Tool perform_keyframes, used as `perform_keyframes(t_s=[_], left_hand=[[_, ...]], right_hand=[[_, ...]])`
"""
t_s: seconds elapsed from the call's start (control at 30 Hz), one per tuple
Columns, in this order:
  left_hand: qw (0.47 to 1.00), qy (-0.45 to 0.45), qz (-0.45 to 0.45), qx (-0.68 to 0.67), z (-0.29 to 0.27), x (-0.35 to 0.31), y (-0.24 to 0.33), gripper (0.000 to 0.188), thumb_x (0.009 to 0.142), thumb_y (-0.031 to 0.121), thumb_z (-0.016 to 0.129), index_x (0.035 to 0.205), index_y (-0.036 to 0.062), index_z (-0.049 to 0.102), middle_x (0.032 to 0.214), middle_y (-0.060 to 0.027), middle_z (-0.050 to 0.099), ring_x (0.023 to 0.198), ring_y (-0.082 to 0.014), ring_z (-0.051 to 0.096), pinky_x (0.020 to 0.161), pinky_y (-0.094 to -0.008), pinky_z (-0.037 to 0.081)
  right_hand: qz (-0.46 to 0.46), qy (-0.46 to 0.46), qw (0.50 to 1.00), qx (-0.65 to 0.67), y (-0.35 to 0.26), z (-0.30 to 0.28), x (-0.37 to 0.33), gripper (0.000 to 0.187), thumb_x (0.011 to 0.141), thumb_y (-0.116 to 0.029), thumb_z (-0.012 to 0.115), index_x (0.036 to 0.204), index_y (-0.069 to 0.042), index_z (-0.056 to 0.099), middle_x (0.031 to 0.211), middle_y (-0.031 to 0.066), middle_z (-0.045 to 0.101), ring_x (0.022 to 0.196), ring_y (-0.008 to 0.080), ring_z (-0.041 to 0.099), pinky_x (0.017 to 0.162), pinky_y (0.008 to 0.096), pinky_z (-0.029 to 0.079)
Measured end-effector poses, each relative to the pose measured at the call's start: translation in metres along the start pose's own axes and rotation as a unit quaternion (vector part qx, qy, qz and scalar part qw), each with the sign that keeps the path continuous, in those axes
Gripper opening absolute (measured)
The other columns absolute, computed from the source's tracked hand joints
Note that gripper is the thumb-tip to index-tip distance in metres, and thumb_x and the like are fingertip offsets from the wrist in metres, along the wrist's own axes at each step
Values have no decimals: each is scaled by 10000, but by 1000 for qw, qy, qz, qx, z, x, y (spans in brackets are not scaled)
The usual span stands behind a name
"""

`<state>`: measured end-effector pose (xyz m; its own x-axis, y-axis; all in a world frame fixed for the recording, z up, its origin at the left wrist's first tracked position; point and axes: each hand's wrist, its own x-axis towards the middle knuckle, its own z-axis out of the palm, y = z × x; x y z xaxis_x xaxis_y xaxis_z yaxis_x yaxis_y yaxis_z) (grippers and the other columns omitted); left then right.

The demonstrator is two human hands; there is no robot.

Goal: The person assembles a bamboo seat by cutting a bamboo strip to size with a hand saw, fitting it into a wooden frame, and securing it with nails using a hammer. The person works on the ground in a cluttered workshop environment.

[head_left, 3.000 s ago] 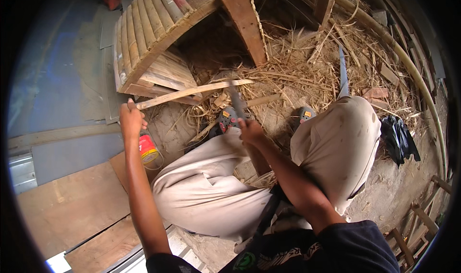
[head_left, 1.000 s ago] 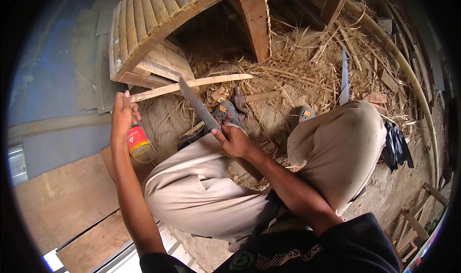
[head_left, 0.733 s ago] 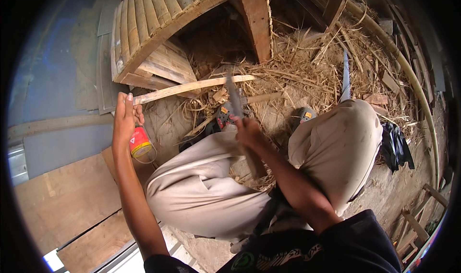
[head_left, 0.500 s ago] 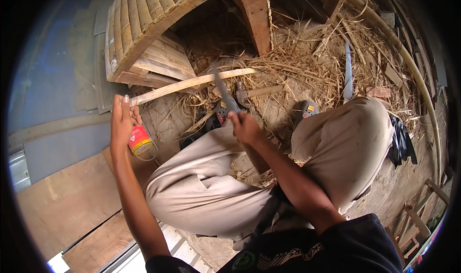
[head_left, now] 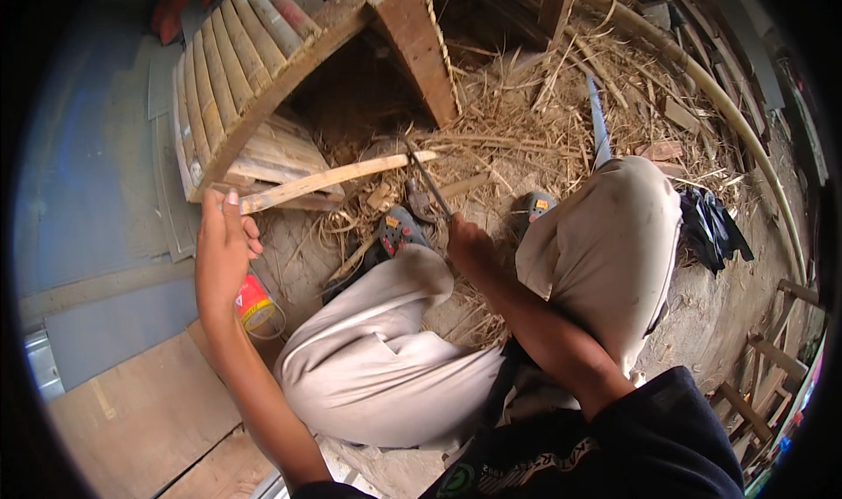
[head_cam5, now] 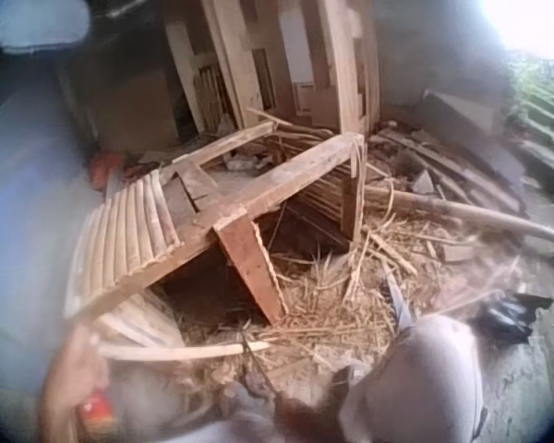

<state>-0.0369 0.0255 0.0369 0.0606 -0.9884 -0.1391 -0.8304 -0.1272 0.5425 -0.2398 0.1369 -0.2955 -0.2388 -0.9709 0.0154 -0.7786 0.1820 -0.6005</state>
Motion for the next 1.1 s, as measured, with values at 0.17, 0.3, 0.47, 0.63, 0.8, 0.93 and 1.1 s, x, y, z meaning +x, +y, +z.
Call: perform_keyframes(t_s=[0.17, 0.3, 0.47, 0.63, 0.8, 0.93, 1.1], left_hand=[[998, -6, 58, 27, 4, 7, 28, 234, 1062, 243, 371, 991, 21, 397, 663, -92, 530, 511, -168, 520, 528, -351, 452], [997, -5, 66, 42, 10, 7, 37, 199, 1055, 220, 392, 1018, 24, 392, 676, -101, 543, 532, -177, 548, 564, -364, 469], [982, 84, 169, 0, 21, 17, 22, 207, 1031, 215, 488, 979, 17, 459, 707, -121, 582, 566, -191, 578, 589, -364, 483], [957, 115, 220, -148, 22, 21, 12, 294, 949, 240, 670, 876, -23, 562, 694, -44, 585, 615, -83, 531, 561, -272, 438], [903, 142, 281, -294, 13, 18, 27, 233, 944, 213, 687, 913, -6, 615, 805, -28, 682, 730, -39, 575, 649, -202, 452], [900, 96, 292, -310, -8, 9, 46, 237, 961, 229, 656, 984, -6, 656, 895, -53, 717, 760, -56, 620, 629, -223, 491], [894, 75, 318, -306, -27, -3, 86, 272, 974, 270, 633, 1019, 2, 654, 906, -81, 725, 760, -69, 655, 633, -219, 516]], right_hand=[[-61, 131, 989, -26, 22, 3, -6, 145, 977, -194, 497, 984, -58, 545, 684, 158, 614, 614, 372, 632, 520, 460, 518], [-7, 13, 999, -50, 49, 8, -12, 176, 971, -210, 496, 951, -56, 580, 710, 155, 623, 661, 370, 646, 597, 476, 530], [177, -14, 984, -2, 99, 37, 7, 237, 943, -267, 531, 934, -34, 574, 803, 186, 639, 783, 395, 655, 766, 520, 513], [319, 24, 947, -28, 113, 15, 24, 331, 917, -273, 576, 1087, 12, 570, 930, 200, 643, 933, 386, 655, 821, 503, 505], [161, 162, 972, 52, 40, -60, 32, 541, 889, -306, 666, 1257, 34, 462, 1188, 274, 529, 987, 446, 602, 802, 518, 499], [-116, 172, 971, 119, -22, -99, 35, 613, 914, -346, 647, 1334, 43, 428, 1230, 290, 524, 1089, 459, 548, 911, 496, 457], [-138, 24, 981, 135, -38, -103, 12, 483, 965, -293, 610, 1292, 32, 464, 1109, 223, 594, 988, 325, 610, 830, 424, 483]])
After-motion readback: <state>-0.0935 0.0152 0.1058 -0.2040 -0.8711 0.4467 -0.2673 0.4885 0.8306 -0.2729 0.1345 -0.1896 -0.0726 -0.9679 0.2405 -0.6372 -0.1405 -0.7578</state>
